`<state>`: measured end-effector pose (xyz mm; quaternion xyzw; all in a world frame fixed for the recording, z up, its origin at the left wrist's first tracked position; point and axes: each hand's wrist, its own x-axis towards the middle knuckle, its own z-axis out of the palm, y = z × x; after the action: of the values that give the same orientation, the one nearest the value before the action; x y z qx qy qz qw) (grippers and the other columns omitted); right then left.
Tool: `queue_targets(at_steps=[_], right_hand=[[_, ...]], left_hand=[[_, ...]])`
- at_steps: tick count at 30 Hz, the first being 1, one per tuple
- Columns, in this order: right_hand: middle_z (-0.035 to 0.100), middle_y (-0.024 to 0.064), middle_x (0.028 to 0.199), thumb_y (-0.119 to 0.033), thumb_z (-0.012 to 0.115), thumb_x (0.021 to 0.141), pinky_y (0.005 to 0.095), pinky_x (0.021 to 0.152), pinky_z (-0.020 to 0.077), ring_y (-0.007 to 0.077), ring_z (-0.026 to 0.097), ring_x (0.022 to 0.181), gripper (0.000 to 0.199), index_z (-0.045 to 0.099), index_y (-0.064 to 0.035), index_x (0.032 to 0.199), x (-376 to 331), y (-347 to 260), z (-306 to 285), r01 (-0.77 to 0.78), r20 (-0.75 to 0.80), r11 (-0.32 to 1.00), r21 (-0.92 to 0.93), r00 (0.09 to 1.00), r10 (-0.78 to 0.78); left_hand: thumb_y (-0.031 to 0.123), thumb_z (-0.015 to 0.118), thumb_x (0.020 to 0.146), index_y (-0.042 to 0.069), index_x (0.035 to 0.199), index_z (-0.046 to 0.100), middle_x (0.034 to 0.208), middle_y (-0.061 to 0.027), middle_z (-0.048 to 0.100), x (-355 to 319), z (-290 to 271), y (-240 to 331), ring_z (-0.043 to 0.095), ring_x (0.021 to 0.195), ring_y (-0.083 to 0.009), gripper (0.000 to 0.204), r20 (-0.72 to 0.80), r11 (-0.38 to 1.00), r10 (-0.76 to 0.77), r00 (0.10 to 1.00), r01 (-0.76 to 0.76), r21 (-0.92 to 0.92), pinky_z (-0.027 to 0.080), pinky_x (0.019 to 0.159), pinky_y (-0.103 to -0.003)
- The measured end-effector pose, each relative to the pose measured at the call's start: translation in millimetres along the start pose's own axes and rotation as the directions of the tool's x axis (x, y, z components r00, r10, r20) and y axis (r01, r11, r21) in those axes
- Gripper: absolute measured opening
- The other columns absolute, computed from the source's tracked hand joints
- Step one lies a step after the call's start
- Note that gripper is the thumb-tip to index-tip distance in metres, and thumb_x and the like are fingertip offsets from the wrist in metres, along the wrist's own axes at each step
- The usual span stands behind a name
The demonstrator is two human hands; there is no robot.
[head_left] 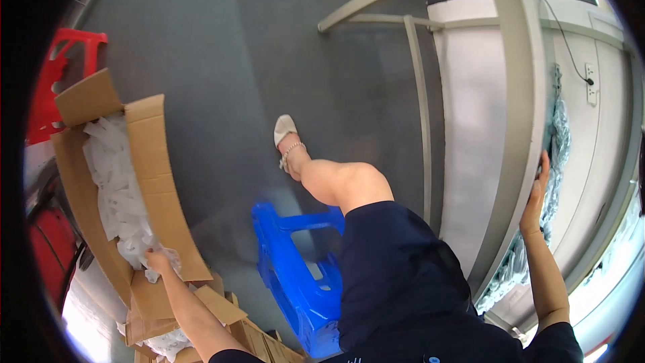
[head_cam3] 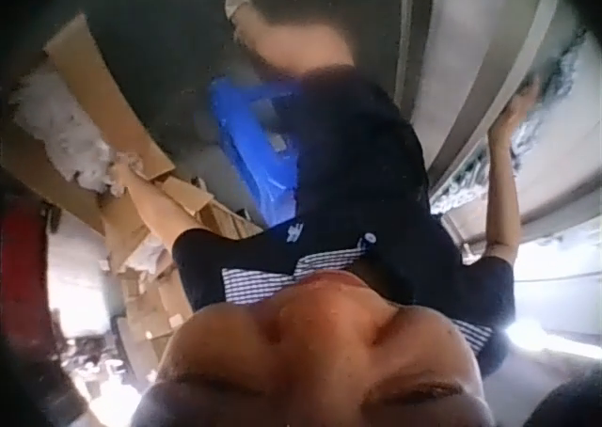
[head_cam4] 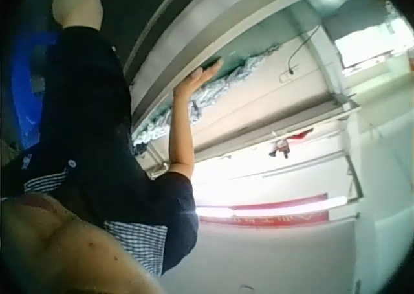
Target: The recorder is taking black cables out of small protective bags and repacking them into larger plastic bags in a factory environment.
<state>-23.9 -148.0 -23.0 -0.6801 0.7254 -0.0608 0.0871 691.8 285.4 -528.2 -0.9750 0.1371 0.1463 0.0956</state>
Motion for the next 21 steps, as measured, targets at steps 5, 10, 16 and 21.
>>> queue_targets(at_steps=[5,10,16,21], right_hand=[[0.023,0.0133,0.151,-0.056,0.033,0.09,0.0377,0.113,0.0193,0.0283,0.021,0.139,0.077,0.023,-0.0054,0.148,-3.4,20.3,2.9,0.082,0.039,0.997,0.016,0.996,-0.082],[0.019,0.0146,0.152,-0.056,0.025,0.093,0.0392,0.114,0.0152,0.0297,0.018,0.141,0.077,0.025,-0.001,0.146,-7.8,-7.8,-8.4,0.029,0.002,0.96,-0.28,1.0,-0.03],[0.023,0.0151,0.15,-0.053,0.029,0.091,0.0388,0.113,0.0176,0.0293,0.021,0.14,0.075,0.025,-0.0013,0.146,-3.5,-7.6,1.5,0.015,0.002,0.997,-0.075,1.0,-0.015],[0.025,0.0168,0.149,-0.051,0.029,0.09,0.039,0.111,0.0199,0.0296,0.025,0.137,0.074,0.026,-0.0022,0.145,-5.4,-2.4,-5.7,0.041,-0.021,0.999,-0.024,0.999,-0.041]], left_hand=[[0.034,0.059,0.087,-0.004,0.109,0.06,0.111,-0.0175,0.062,70.8,-8.8,-37.2,0.059,0.1,-0.0277,0.044,0.394,0.471,-0.205,0.896,0.443,-0.763,0.044,0.09,-0.038],[0.048,0.056,0.09,-0.006,0.119,0.056,0.121,-0.0209,0.057,-68.7,-16.3,98.6,0.051,0.117,-0.0288,0.061,0.1,0.744,0.223,0.97,-0.103,-0.66,0.038,0.099,-0.035],[0.039,0.062,0.089,-0.007,0.119,0.055,0.115,-0.0239,0.06,-71.9,-56.9,120.5,0.056,0.111,-0.0321,0.056,0.224,0.77,0.486,0.845,-0.293,-0.567,0.042,0.095,-0.038],[0.037,0.063,0.088,-0.009,0.117,0.056,0.106,-0.0256,0.064,-79.0,-43.9,148.0,0.062,0.101,-0.0341,0.055,0.039,0.809,0.514,0.857,-0.469,-0.354,0.046,0.089,-0.039]])
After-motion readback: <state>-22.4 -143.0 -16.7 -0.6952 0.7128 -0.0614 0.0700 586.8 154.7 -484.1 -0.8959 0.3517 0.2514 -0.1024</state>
